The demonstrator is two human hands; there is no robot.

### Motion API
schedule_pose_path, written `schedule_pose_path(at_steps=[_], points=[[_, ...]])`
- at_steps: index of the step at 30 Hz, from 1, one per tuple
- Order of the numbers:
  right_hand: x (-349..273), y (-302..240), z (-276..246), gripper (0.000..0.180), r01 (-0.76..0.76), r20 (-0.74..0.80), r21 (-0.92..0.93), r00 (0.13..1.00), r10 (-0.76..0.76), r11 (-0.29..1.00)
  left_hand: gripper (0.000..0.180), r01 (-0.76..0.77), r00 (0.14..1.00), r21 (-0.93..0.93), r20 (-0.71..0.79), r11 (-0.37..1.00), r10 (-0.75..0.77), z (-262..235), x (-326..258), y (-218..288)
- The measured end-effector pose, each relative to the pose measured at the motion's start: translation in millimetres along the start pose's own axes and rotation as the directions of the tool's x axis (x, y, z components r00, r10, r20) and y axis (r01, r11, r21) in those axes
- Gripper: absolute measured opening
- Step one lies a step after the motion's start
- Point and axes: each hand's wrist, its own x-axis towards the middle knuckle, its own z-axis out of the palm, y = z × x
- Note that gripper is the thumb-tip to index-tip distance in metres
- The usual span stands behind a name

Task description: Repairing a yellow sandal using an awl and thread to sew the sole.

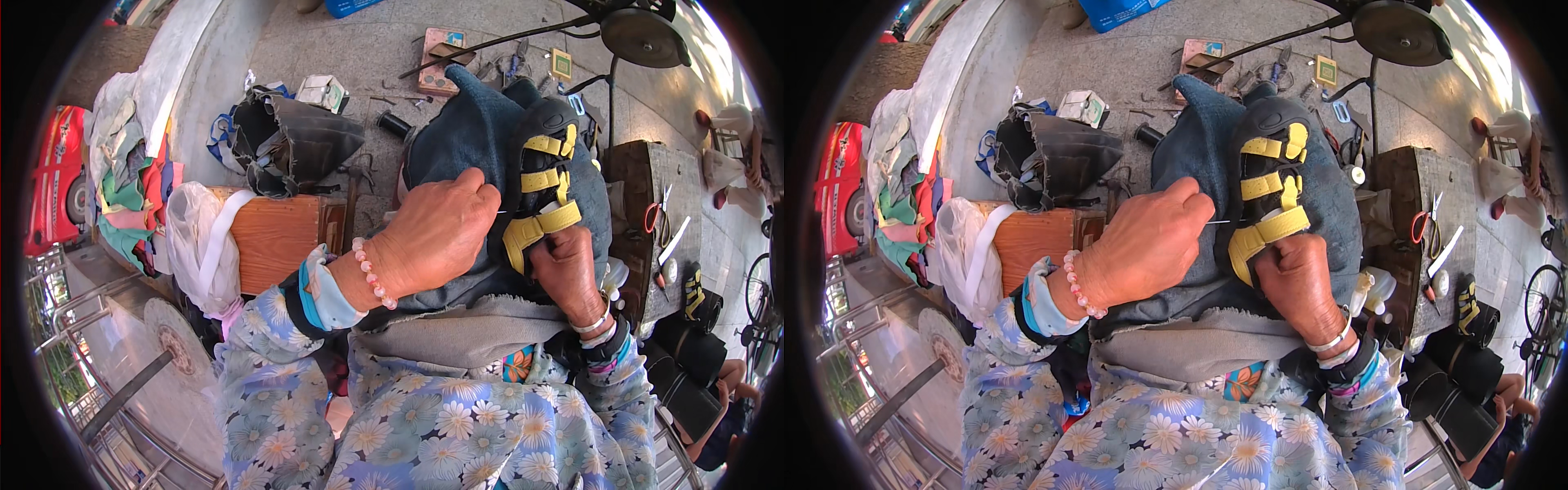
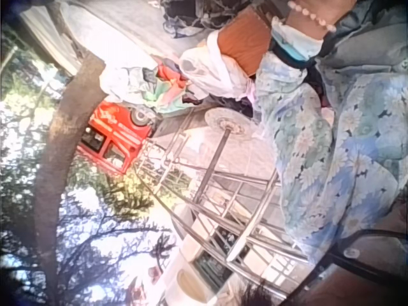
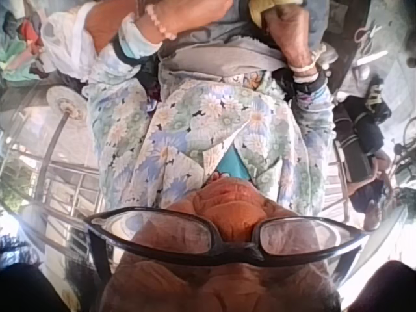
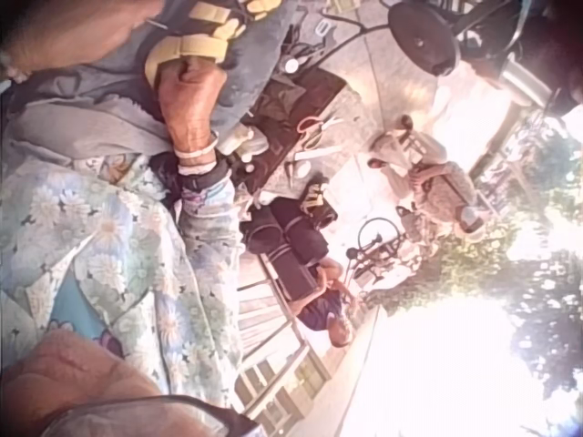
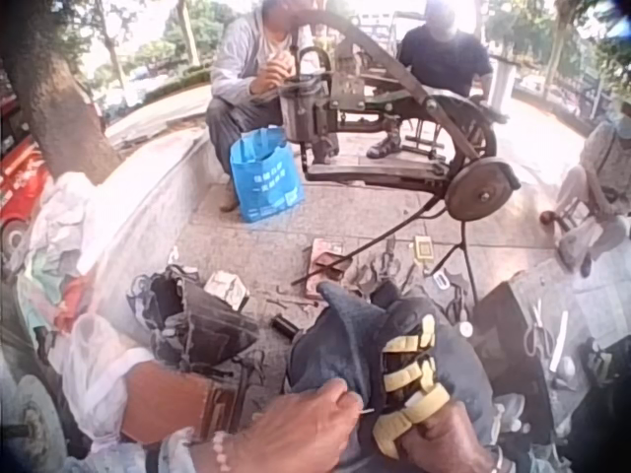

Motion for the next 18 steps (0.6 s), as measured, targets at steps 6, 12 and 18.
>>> schedule_pose_path(at_steps=[6,12,18], points=[[-1.8,3.0,-1.1,0.018,-0.014,0.000,-0.073,1.000,0.014,0.997,0.014,-0.001,1.000,0.033,-0.018,0.999,0.002,7.3,8.9,7.0],[-3.0,0.0,-0.7,0.017,0.026,-0.006,-0.068,1.000,-0.026,0.997,0.018,0.014,1.000,0.099,-0.019,0.995,-0.012,8.6,10.6,2.9],[-3.3,2.1,-1.1,0.016,0.045,-0.002,-0.093,0.999,-0.045,0.995,0.020,0.033,0.998,0.123,-0.052,0.992,-0.026,11.1,6.8,3.8]])
